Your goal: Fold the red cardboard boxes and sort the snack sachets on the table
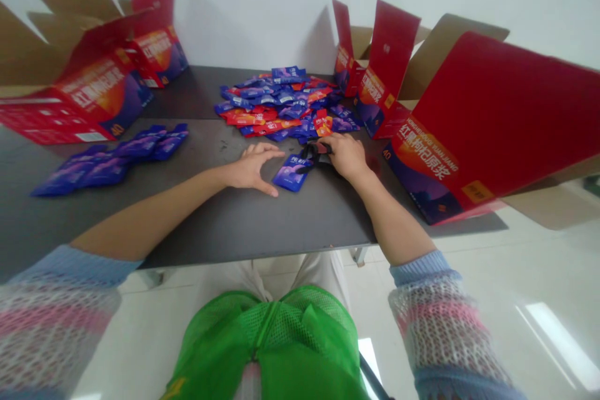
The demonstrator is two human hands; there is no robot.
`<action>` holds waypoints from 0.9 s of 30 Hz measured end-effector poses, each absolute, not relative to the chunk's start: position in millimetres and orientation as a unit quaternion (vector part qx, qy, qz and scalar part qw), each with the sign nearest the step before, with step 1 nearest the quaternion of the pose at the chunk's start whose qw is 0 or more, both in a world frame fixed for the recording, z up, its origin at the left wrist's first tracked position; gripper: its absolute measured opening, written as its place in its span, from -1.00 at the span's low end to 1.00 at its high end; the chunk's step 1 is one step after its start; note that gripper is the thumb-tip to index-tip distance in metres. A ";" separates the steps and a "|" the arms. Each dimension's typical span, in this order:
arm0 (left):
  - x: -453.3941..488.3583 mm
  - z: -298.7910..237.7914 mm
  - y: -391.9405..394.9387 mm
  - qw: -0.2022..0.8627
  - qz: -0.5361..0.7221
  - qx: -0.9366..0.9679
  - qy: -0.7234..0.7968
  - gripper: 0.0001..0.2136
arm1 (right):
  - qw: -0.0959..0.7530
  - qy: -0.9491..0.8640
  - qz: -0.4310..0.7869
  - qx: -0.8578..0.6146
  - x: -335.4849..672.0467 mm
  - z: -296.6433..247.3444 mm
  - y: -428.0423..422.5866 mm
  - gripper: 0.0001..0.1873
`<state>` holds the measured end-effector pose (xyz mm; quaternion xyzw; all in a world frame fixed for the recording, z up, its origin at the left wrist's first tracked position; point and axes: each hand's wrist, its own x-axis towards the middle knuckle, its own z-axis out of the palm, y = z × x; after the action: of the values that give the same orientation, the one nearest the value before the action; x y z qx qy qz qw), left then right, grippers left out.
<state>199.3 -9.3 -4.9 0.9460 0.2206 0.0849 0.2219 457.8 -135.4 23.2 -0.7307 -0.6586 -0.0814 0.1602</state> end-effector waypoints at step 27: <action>221.9 12.0 -49.0 0.706 0.274 0.508 0.410 -0.91 | 0.371 -0.785 -0.052 -0.493 412.8 21.7 -145.5 -0.61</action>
<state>221.9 -49.0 12.0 0.5084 0.4098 0.2742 0.7060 412.8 -145.5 21.7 -0.4932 -0.7851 -0.0519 0.3710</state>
